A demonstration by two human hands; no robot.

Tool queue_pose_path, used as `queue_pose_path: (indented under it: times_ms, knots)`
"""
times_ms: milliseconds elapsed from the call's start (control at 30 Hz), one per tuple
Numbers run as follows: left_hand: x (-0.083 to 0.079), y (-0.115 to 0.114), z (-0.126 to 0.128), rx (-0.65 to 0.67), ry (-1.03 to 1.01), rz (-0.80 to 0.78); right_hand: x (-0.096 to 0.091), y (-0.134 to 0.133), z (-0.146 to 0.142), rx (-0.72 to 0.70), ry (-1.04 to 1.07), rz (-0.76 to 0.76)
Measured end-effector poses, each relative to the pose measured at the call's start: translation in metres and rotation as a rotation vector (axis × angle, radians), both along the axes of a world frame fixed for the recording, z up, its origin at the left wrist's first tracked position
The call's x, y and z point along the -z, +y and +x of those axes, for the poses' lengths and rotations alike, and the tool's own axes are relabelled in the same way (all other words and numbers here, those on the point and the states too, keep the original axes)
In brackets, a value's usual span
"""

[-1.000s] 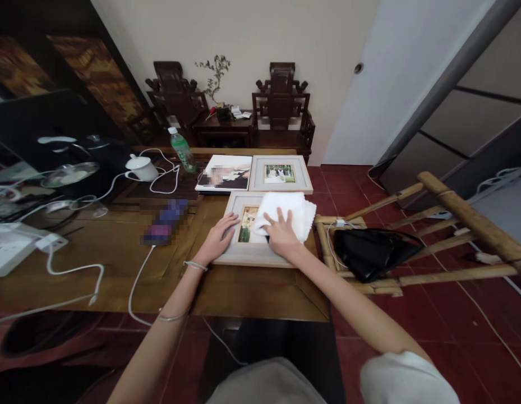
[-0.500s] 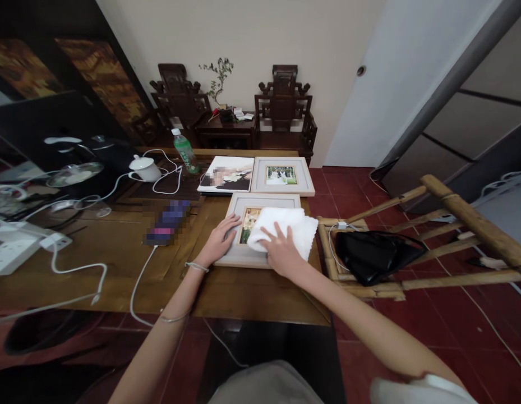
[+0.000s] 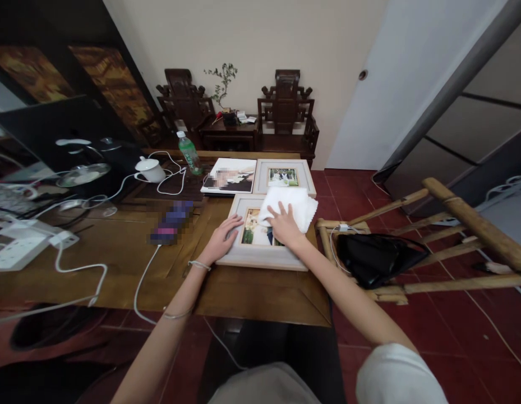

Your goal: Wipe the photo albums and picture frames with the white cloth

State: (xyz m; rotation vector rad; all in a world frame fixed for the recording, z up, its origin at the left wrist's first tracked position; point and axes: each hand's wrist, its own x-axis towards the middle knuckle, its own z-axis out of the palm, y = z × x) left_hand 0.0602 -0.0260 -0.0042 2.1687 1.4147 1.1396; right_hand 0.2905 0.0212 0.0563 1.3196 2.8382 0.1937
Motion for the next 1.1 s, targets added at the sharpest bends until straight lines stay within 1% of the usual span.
queue_pose_path:
  times_ms: [100,267,333,400,500,567,633,700,767,833,867,900,967,1033,1100]
  knots:
    - [0.0,0.0,0.001,-0.001,0.001,-0.006,-0.007,-0.034,0.004,-0.065,-0.031,-0.127]
    - [0.0,0.0,0.002,-0.013,0.016,-0.005,-0.034,-0.089,0.009,-0.164,-0.043,-0.311]
    - [0.0,-0.001,0.002,-0.016,0.024,-0.01,-0.041,-0.102,0.007,-0.198,-0.028,-0.353]
    - [0.0,-0.001,0.001,-0.016,0.033,-0.021,-0.04,-0.108,0.003,-0.197,-0.006,-0.354]
    - [0.0,-0.001,0.0,-0.01,0.047,-0.032,-0.024,-0.1,-0.003,-0.15,0.037,-0.299]
    - [0.001,-0.001,0.0,-0.001,0.059,-0.027,-0.011,-0.082,-0.004,-0.099,0.062,-0.234]
    - [0.001,-0.001,-0.001,0.005,0.076,-0.023,-0.001,-0.057,-0.001,-0.041,0.082,-0.154]
    - [0.001,-0.001,-0.001,0.009,0.094,-0.027,0.004,-0.029,0.001,0.004,0.107,-0.063]
    - [0.0,-0.001,-0.001,0.013,0.107,-0.037,0.004,-0.005,0.003,0.045,0.129,0.009]
    - [0.0,-0.001,-0.001,0.017,0.109,-0.043,0.003,0.012,0.001,0.08,0.123,0.037]
    - [0.0,-0.001,-0.001,0.018,0.106,-0.043,0.003,0.016,-0.001,0.085,0.11,0.031]
    - [0.0,-0.001,-0.001,0.018,0.104,-0.041,0.003,0.016,-0.003,0.076,0.094,0.017]
    - [0.001,0.0,0.0,0.013,0.105,-0.035,0.002,0.008,-0.008,0.033,0.066,-0.029]
    - [0.002,0.0,0.0,0.005,0.112,-0.031,0.0,-0.011,-0.011,-0.009,0.038,-0.113]
    - [0.002,0.0,0.001,-0.002,0.107,-0.036,-0.006,-0.037,-0.012,-0.059,0.015,-0.206]
